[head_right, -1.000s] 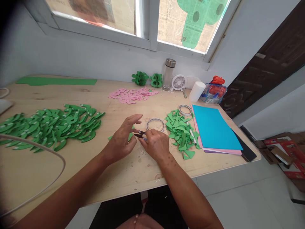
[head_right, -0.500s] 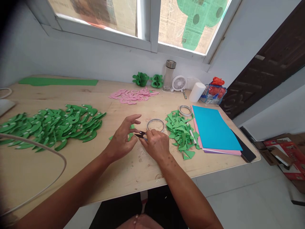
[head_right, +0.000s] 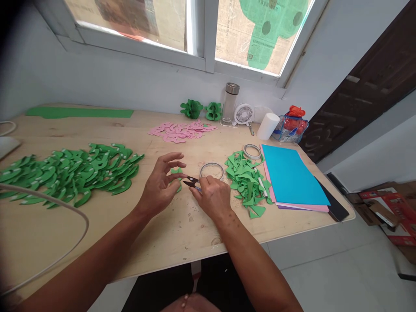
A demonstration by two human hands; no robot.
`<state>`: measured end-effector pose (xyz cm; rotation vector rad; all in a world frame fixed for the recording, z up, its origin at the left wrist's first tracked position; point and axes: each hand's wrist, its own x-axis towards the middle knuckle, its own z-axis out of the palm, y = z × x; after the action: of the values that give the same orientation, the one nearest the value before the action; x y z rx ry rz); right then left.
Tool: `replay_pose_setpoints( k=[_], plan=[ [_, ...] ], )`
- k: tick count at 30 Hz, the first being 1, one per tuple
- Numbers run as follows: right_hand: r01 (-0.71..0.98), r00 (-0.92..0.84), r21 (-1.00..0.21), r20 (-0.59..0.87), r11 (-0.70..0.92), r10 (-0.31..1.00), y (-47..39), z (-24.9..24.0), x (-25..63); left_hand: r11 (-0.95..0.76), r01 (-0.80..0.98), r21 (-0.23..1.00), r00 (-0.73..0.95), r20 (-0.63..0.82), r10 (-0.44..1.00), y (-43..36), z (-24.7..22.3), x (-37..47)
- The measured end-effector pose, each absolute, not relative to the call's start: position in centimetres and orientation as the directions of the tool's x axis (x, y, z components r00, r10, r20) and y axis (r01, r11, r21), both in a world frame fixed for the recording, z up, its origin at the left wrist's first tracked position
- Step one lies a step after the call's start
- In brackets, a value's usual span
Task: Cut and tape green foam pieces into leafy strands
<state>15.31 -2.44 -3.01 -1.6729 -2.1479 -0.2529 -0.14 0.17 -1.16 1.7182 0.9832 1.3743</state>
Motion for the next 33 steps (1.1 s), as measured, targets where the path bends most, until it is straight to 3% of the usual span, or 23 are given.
replay_pose_setpoints(
  k=[12,33],
  plan=[
    [0.955,-0.205,-0.102,0.449,0.277,0.87,-2.36,-3.39,15.27,-0.541,0.21,0.815,0.269,0.484,0.833,-0.33,-1.09,0.0],
    [0.957,-0.196,-0.103,0.458,0.271,0.867,-2.25,-3.37,15.26,-0.546,0.194,0.815,0.2,0.512,0.835,-0.34,-1.24,0.23]
  ],
)
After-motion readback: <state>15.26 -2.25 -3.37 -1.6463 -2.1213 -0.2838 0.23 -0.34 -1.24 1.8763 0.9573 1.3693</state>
